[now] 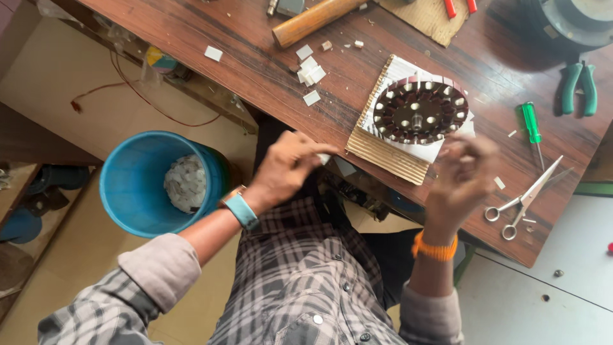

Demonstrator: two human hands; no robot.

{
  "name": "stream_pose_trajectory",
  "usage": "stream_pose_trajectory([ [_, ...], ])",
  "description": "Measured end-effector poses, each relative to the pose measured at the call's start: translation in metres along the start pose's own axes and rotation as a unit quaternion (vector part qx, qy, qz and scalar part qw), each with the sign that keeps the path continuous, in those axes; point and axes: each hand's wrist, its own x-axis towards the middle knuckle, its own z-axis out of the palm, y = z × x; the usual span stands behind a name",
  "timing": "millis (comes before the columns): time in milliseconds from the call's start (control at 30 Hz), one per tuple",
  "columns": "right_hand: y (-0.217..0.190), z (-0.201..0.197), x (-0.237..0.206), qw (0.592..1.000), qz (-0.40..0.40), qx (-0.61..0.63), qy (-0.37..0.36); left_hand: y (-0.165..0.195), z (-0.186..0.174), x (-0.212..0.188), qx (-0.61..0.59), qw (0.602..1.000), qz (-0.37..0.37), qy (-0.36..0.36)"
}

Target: The person cuts small white insulating strips with scissors and inserts them one by one into the slots of a circular motor armature resting on a notebook on the workbench. They press the strips into place by hand, use a green-handled screwdriver to help seat them, and rotate the armature to reach different slots.

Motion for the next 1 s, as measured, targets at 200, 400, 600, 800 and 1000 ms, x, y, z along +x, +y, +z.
stream_pose_trajectory([
  [200, -0.022, -0.015, -0.072, 0.932, 0.208, 0.230, -0.186, 0.037, 0.041, 0.010, -0.292, 0.933, -0.173, -0.119],
  [400, -0.006, -0.011, -0.102, 0.892, 0.255, 0.364, -0.085, 0.039, 0.069, 0.004, -0.381, 0.893, -0.176, -0.161],
  [600, 0.006, -0.024, -0.120, 0.890, 0.338, 0.292, -0.086, 0.037, 0.089, -0.010, -0.366, 0.889, -0.205, -0.183],
  [800, 0.017, -0.044, -0.133, 0.907, 0.258, 0.311, -0.123, 0.044, 0.095, -0.013, -0.336, 0.891, -0.197, -0.231],
  [1000, 0.005, -0.037, -0.139, 0.969, 0.195, 0.129, -0.077, 0.063, 0.090, -0.006, -0.181, 0.959, -0.060, -0.210],
])
